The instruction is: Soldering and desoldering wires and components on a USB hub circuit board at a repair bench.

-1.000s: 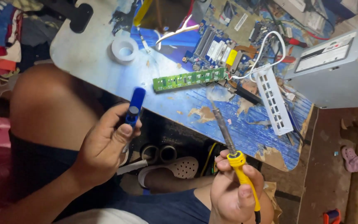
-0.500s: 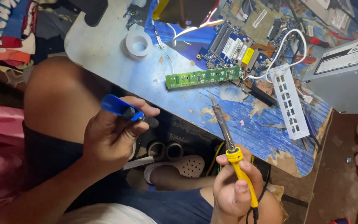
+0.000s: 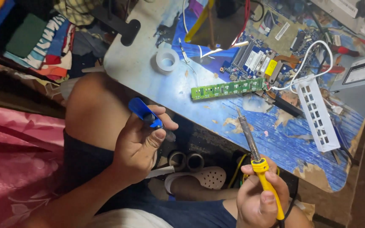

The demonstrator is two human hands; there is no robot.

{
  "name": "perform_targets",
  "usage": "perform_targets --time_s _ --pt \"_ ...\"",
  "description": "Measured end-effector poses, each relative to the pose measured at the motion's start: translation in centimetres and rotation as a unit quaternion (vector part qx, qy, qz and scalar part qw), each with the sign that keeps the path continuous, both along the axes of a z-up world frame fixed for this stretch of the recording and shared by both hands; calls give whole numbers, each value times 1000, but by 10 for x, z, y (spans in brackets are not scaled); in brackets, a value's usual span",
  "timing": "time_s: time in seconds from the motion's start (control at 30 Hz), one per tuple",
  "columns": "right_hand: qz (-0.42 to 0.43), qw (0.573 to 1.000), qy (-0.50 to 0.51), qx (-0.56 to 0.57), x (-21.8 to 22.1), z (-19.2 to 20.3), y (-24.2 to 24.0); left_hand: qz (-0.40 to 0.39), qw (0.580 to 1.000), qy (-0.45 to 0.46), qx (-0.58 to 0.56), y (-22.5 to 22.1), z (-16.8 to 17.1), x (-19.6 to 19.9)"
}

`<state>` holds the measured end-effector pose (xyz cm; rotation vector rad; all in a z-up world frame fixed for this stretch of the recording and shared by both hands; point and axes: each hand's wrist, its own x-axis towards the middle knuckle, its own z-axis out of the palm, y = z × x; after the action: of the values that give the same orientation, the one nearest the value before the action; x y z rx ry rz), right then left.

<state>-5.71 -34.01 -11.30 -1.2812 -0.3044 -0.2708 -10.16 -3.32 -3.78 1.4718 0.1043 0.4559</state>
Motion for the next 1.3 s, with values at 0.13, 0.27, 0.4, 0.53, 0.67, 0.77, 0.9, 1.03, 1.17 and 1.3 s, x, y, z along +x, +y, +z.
perform_targets --time_s 0.13,0.27,0.4,0.53,0.67,0.77,0.9,1.03,1.17,1.3 --pt "-5 1000 17 0 -6 1 3 7 999 -29 -18 2 -4 2" --pt "-74 993 -52 -82 -1 -10 4 2 1000 -6 9 5 0 0" --pt "-60 991 -69 -99 -2 4 13 38 991 -4 131 7 20 8" --pt "-21 998 -33 -56 -5 18 27 33 991 -120 56 2 14 11" --pt "34 992 92 -73 -28 74 38 29 986 -147 71 2 23 13" --pt "105 986 130 -5 -26 68 23 33 980 -178 80 2 18 14" --pt "16 993 26 -110 -14 45 35 23 980 -182 72 7 21 16" --pt "6 994 -35 -101 -1 24 28 62 980 -188 15 3 24 21" --pt "6 997 -68 -45 5 6 14 100 972 -208 34 10 44 25" --pt "-17 996 -78 -31 4 11 14 50 971 -195 133 16 70 19"
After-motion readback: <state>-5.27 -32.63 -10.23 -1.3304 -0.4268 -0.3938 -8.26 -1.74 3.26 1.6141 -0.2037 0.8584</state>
